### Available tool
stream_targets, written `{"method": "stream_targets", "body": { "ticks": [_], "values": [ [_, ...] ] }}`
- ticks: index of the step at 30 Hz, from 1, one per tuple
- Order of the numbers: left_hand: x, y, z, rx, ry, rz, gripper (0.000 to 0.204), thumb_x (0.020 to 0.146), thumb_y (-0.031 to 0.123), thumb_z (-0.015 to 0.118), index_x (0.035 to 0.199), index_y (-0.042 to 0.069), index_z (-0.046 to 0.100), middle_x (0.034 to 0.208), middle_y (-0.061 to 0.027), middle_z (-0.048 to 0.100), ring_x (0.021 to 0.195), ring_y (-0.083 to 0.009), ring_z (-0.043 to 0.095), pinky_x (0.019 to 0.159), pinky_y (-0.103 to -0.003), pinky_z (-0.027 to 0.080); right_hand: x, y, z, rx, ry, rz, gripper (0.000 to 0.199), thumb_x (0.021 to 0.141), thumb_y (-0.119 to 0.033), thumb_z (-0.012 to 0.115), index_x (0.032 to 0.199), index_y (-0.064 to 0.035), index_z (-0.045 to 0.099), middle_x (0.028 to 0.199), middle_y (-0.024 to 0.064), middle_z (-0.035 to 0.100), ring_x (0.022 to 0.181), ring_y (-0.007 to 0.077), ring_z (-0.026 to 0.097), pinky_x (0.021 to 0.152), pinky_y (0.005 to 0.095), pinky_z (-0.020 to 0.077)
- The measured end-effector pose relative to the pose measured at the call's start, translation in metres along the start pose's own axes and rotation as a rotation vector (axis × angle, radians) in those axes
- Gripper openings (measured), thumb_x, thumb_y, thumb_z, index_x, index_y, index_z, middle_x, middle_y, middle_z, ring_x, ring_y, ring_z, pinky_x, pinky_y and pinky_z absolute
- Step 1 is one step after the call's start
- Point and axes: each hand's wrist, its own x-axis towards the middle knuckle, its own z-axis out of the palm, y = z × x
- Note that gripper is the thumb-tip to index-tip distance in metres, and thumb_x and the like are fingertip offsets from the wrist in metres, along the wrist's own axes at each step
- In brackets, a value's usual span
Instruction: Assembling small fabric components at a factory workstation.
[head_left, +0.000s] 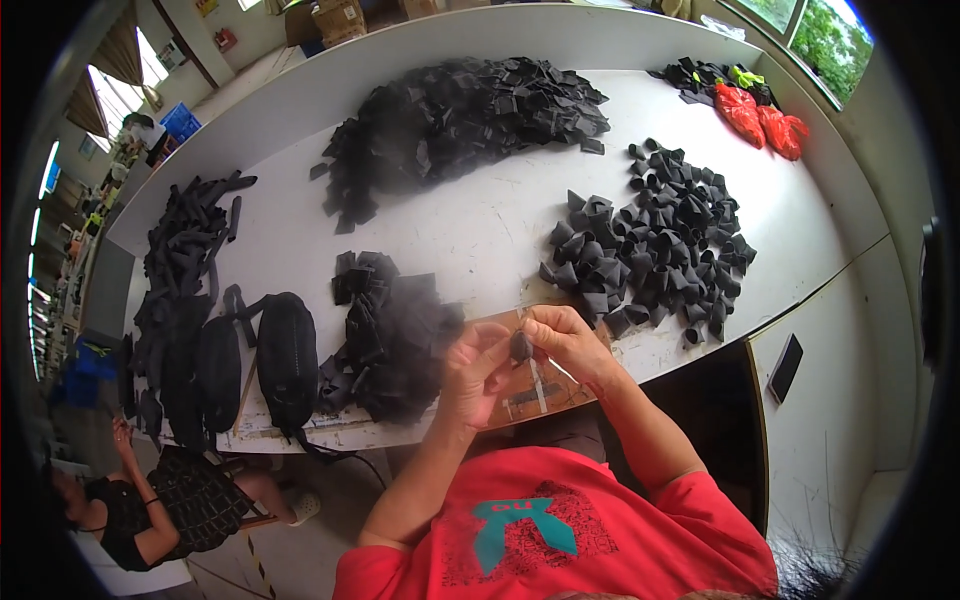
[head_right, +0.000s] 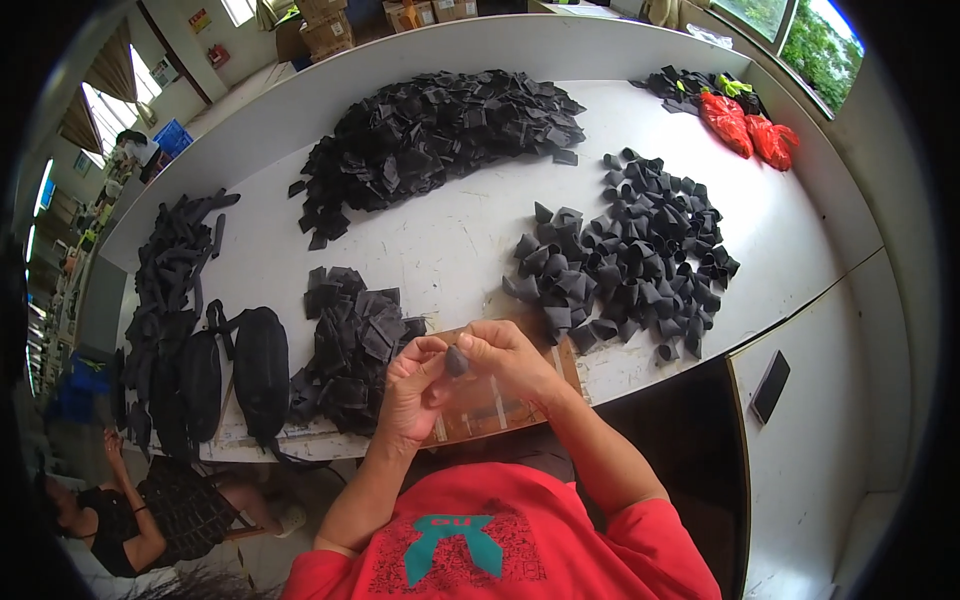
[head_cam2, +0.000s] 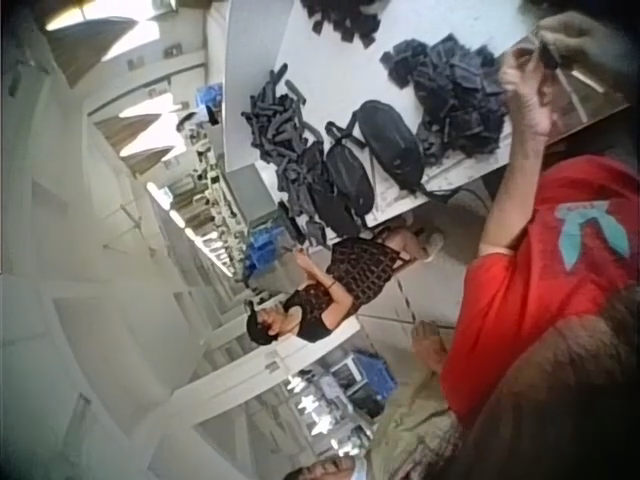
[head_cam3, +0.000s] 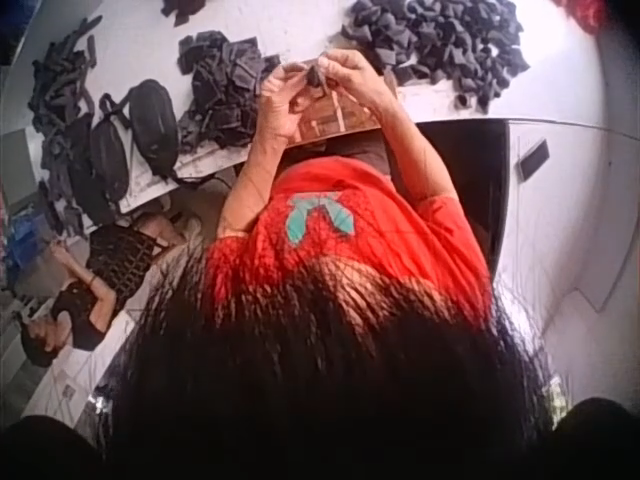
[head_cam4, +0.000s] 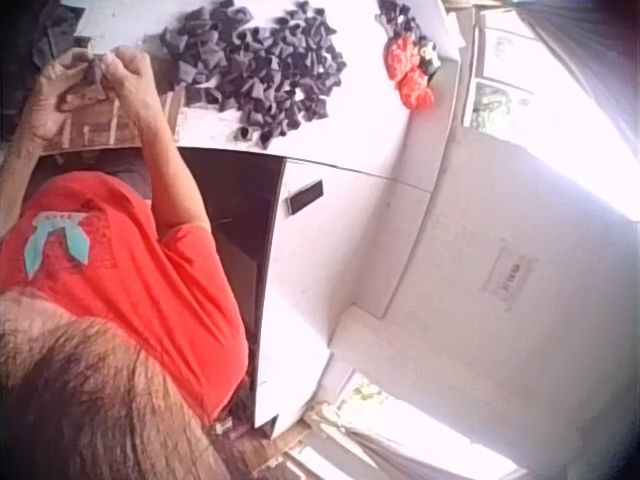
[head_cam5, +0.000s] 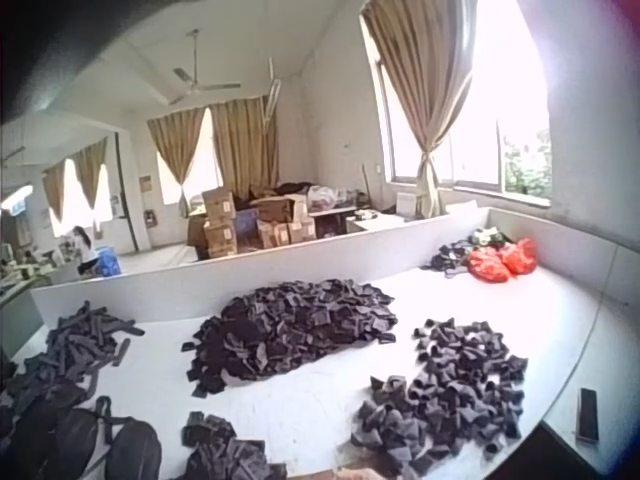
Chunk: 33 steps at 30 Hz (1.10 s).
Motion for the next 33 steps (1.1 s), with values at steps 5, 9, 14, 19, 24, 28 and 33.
{"method": "stream_targets", "body": {
  "ticks": [5, 9, 14, 19, 24, 28, 33],
  "values": [
    [0.001, 0.021, 0.025, 0.976, -0.029, 0.579, 0.032, 0.075, 0.000, 0.059, 0.106, 0.001, 0.053, 0.100, -0.0084, 0.054, 0.088, -0.0122, 0.051, 0.080, -0.022, 0.040, -0.009, 0.001, -0.001, -0.482, 0.396, -0.254, 0.016, 0.082, -0.015, 0.057, 0.082, 0.0010, 0.055, 0.062, 0.0034, 0.048, 0.060, 0.0085, 0.047, 0.052, 0.0234, 0.0383],
    [-0.003, 0.028, 0.035, 1.280, -0.147, 0.660, 0.026, 0.074, -0.001, 0.060, 0.099, -0.002, 0.057, 0.095, -0.0102, 0.058, 0.086, -0.0146, 0.054, 0.078, -0.024, 0.041, -0.026, -0.011, 0.012, -0.698, 0.350, -0.515, 0.025, 0.073, -0.013, 0.063, 0.093, -0.0014, 0.056, 0.078, 0.0110, 0.051, 0.065, 0.0222, 0.054, 0.057, 0.0300, 0.0432],
    [-0.003, 0.019, 0.029, 0.867, 0.013, 0.522, 0.016, 0.079, 0.001, 0.057, 0.094, -0.002, 0.058, 0.086, -0.0112, 0.060, 0.081, -0.0171, 0.056, 0.079, -0.026, 0.042, -0.026, -0.020, 0.025, -0.833, 0.368, -0.520, 0.030, 0.066, -0.016, 0.069, 0.091, -0.0036, 0.058, 0.077, 0.0094, 0.051, 0.064, 0.0227, 0.055, 0.057, 0.0304, 0.0454],
    [0.000, 0.019, 0.008, 0.314, -0.029, 0.478, 0.012, 0.082, 0.004, 0.054, 0.092, 0.000, 0.059, 0.089, -0.0139, 0.060, 0.085, -0.0210, 0.057, 0.081, -0.034, 0.045, -0.021, -0.026, 0.033, -0.943, 0.408, -0.570, 0.024, 0.063, -0.011, 0.070, 0.083, -0.0041, 0.059, 0.071, 0.0079, 0.052, 0.062, 0.0229, 0.055, 0.055, 0.0315, 0.0459],
    [-0.003, 0.013, -0.002, 0.273, 0.045, 0.430, 0.012, 0.080, 0.002, 0.056, 0.092, -0.001, 0.060, 0.089, -0.0121, 0.060, 0.083, -0.0182, 0.057, 0.081, -0.032, 0.044, -0.013, -0.005, 0.016, -0.989, 0.354, -0.730, 0.014, 0.070, -0.003, 0.064, 0.082, -0.0017, 0.058, 0.069, 0.0094, 0.052, 0.062, 0.0232, 0.053, 0.052, 0.0293, 0.0423],
    [-0.008, 0.014, 0.002, 0.553, 0.013, 0.495, 0.012, 0.078, -0.002, 0.058, 0.090, -0.001, 0.060, 0.087, -0.0095, 0.060, 0.082, -0.0135, 0.055, 0.079, -0.026, 0.042, -0.017, 0.006, 0.015, -0.943, 0.363, -0.717, 0.013, 0.069, 0.000, 0.062, 0.081, -0.0009, 0.058, 0.070, 0.0097, 0.052, 0.062, 0.0257, 0.052, 0.053, 0.0315, 0.0418],
    [-0.008, 0.028, 0.030, 0.924, -0.019, 0.509, 0.005, 0.078, 0.001, 0.059, 0.083, -0.001, 0.061, 0.085, -0.0069, 0.060, 0.080, -0.0114, 0.055, 0.075, -0.022, 0.042, -0.017, 0.001, 0.018, -1.061, 0.369, -0.728, 0.015, 0.070, -0.001, 0.061, 0.083, -0.0006, 0.056, 0.074, 0.0108, 0.054, 0.064, 0.0264, 0.053, 0.054, 0.0326, 0.0429]
  ]
}}
